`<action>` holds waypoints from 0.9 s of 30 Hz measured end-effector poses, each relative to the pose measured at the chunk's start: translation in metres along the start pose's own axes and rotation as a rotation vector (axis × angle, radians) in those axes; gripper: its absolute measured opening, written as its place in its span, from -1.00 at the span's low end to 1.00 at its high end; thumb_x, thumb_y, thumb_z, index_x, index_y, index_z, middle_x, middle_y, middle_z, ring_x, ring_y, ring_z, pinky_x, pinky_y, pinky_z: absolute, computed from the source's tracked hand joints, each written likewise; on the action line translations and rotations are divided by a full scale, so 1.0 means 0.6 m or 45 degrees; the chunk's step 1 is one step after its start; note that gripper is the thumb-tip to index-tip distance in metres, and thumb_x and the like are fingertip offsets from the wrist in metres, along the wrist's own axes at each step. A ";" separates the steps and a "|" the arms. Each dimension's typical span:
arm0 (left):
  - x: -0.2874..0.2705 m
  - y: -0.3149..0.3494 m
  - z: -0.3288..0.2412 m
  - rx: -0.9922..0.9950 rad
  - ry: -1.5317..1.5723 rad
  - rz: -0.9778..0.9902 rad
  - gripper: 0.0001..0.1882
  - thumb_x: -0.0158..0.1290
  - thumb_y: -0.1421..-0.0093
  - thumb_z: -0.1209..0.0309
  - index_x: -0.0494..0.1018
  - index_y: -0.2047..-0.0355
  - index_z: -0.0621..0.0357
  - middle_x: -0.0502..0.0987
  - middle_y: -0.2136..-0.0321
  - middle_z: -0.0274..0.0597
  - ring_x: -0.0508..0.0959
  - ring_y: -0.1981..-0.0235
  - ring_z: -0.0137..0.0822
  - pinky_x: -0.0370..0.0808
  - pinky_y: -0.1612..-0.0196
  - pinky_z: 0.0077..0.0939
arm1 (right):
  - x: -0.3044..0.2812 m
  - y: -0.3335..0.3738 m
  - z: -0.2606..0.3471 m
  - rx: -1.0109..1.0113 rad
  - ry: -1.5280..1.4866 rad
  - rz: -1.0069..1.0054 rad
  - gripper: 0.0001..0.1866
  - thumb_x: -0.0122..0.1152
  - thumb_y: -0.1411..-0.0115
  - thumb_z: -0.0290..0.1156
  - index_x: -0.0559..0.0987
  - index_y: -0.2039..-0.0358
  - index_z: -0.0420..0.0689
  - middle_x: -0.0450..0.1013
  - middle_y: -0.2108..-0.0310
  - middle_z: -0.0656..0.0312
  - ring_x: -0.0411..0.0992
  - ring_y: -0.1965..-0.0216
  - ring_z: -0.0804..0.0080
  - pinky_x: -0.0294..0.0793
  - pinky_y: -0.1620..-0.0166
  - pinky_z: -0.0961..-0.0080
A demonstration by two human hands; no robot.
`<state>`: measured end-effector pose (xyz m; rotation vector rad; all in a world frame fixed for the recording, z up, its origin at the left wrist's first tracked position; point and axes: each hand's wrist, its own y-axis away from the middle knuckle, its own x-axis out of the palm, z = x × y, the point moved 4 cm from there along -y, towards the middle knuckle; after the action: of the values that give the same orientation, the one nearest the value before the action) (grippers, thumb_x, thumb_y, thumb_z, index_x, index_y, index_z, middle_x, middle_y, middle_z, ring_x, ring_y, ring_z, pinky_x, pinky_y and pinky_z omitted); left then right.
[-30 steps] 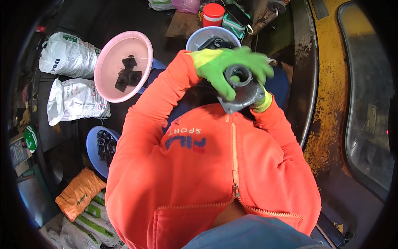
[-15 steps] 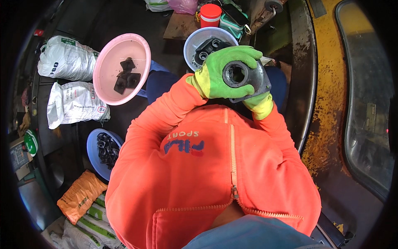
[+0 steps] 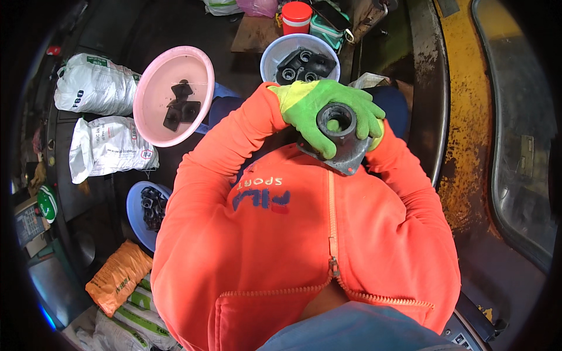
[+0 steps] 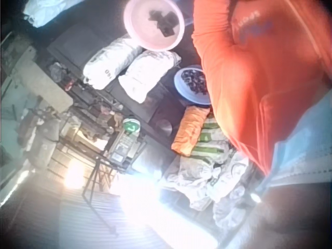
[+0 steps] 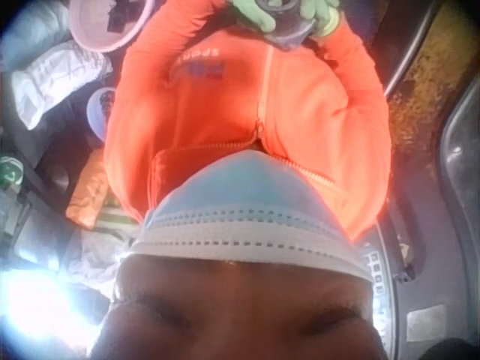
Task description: The person sits on the floor and repeatedly picks up black mechanical parts from a pink bowl. They insert small metal rings into the parts and place them into a white bowl. The person also briefly operates a nearby machine lever and removes their gloves.
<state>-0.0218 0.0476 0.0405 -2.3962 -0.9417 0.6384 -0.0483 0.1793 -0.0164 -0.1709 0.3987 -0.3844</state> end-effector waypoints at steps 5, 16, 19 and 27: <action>-0.056 0.034 -0.007 -0.344 -0.226 -0.523 -0.51 0.33 0.20 0.40 0.50 0.19 0.19 0.51 0.02 -0.05 0.46 -0.05 -0.12 0.38 -0.11 -0.26 | -0.005 -0.014 -0.045 0.202 -0.928 -0.303 -0.57 0.14 -0.23 -0.10 0.43 0.01 -0.12 0.46 0.29 0.27 0.30 0.44 0.49 0.30 0.38 0.53; -0.028 0.096 0.068 -0.138 1.226 -1.235 -0.13 0.00 -0.20 -0.09 0.02 -0.31 0.27 0.24 -0.21 0.08 0.33 -0.18 -0.05 0.23 -0.25 -0.17 | -0.010 -0.030 -0.047 0.381 -1.562 -0.490 -0.75 0.01 -0.29 -0.35 0.47 0.07 -0.16 0.30 0.59 0.51 0.03 0.71 0.81 -0.03 0.64 0.75; 0.012 0.101 0.084 -0.071 2.077 -1.109 -0.25 -0.13 -0.28 -0.06 0.06 -0.31 0.19 0.23 -0.22 0.11 0.33 -0.18 0.03 0.25 -0.22 0.00 | -0.005 -0.038 -0.059 0.638 -0.913 -0.712 -0.53 0.20 -0.18 -0.40 0.37 -0.09 -0.24 0.43 0.29 0.28 0.36 0.35 0.61 0.38 0.31 0.65; 0.002 0.147 0.106 -0.401 1.802 -1.209 -0.34 -0.11 -0.25 0.03 0.18 -0.22 0.21 0.36 -0.08 0.20 0.52 0.11 0.18 0.45 0.16 0.21 | -0.058 -0.027 0.011 0.177 0.258 -0.453 -0.70 0.05 -0.23 -0.46 0.50 0.02 -0.18 0.53 0.32 0.18 0.48 0.22 0.34 0.45 0.13 0.46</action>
<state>-0.0143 0.0084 -0.0605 -1.5627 -1.2205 -1.4090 -0.0806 0.1786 0.0052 -0.0665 0.5412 -0.7818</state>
